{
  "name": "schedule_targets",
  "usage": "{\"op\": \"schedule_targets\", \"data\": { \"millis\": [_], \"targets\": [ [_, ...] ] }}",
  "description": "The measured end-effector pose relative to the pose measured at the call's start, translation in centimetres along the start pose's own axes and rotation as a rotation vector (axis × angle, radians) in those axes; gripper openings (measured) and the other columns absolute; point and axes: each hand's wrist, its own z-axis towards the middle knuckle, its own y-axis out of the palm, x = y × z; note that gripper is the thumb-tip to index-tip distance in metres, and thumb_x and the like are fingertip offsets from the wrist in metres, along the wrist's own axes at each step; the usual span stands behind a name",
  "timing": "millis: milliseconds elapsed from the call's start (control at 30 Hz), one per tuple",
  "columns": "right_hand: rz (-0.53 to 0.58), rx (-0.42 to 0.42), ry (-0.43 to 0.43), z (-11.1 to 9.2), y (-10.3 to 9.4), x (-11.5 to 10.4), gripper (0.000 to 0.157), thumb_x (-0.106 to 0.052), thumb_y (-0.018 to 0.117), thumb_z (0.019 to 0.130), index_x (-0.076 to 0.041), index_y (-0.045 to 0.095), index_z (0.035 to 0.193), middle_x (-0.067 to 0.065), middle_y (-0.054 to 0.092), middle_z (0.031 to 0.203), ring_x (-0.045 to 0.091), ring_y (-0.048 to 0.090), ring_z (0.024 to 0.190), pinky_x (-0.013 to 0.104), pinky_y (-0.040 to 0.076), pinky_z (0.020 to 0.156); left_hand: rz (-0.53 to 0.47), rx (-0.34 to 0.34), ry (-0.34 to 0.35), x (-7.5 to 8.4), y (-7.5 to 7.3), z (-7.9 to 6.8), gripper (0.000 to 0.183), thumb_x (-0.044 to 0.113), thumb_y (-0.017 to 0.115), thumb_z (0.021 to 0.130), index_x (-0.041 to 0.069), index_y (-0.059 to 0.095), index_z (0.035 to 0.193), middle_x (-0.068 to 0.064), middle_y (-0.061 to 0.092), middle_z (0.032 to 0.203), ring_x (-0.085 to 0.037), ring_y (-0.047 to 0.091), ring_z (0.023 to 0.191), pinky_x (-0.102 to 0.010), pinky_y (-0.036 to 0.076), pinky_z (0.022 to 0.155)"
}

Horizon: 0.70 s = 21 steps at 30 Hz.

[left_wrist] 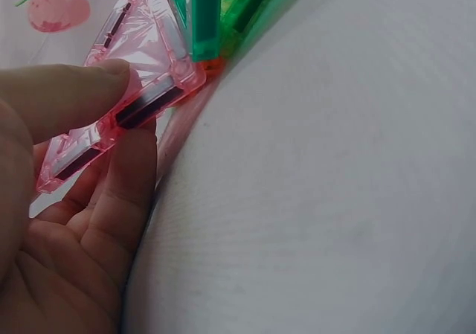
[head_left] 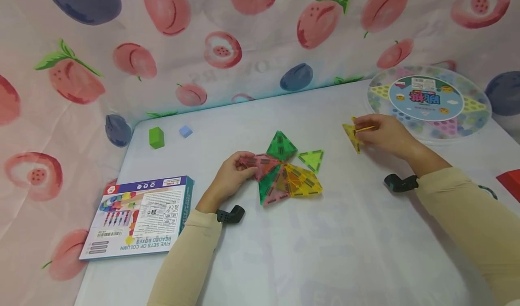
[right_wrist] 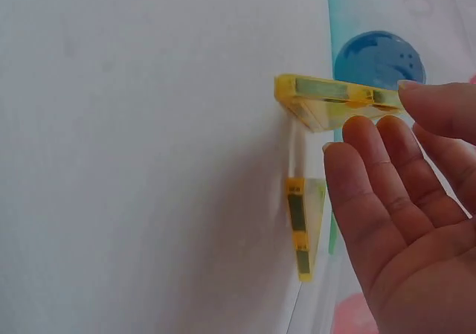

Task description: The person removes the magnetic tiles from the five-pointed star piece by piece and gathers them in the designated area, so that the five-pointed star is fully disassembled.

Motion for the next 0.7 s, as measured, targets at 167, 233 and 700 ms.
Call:
{"op": "schedule_targets", "data": {
  "millis": [167, 233, 700],
  "targets": [
    [-0.043, -0.025, -0.021, 0.7, 0.9, -0.2, 0.046, -0.027, 0.061, 0.085, -0.009, 0.048, 0.125, 0.010, 0.050, 0.121, 0.026, 0.047, 0.106, 0.034, 0.046, 0.079, 0.003, 0.004, -0.004, 0.2, 0.0, 0.0, 0.035, 0.021, 0.068, 0.080, 0.019, 0.054, 0.112, -0.003, 0.060, 0.097, -0.016, 0.057, 0.080, -0.028, 0.046, 0.067],
    [-0.091, -0.038, -0.010, 1.0, 1.3, -0.5, 0.045, -0.028, 0.062, 0.084, -0.012, 0.049, 0.124, 0.010, 0.049, 0.121, 0.027, 0.045, 0.106, 0.039, 0.044, 0.082, 0.009, 0.006, -0.008, 0.2, 0.0, -0.1, 0.035, 0.021, 0.068, 0.080, 0.019, 0.054, 0.112, -0.003, 0.060, 0.097, -0.016, 0.056, 0.080, -0.028, 0.046, 0.067],
    [-0.355, -0.114, 0.004, 3.1, 1.6, -1.1, 0.048, -0.026, 0.063, 0.084, -0.012, 0.047, 0.126, 0.014, 0.042, 0.128, 0.034, 0.038, 0.113, 0.051, 0.032, 0.092, 0.007, 0.000, -0.004, 0.3, 0.0, -0.1, 0.036, 0.020, 0.068, 0.081, 0.019, 0.053, 0.113, -0.002, 0.061, 0.097, -0.016, 0.057, 0.080, -0.027, 0.046, 0.068]
  ]
}}
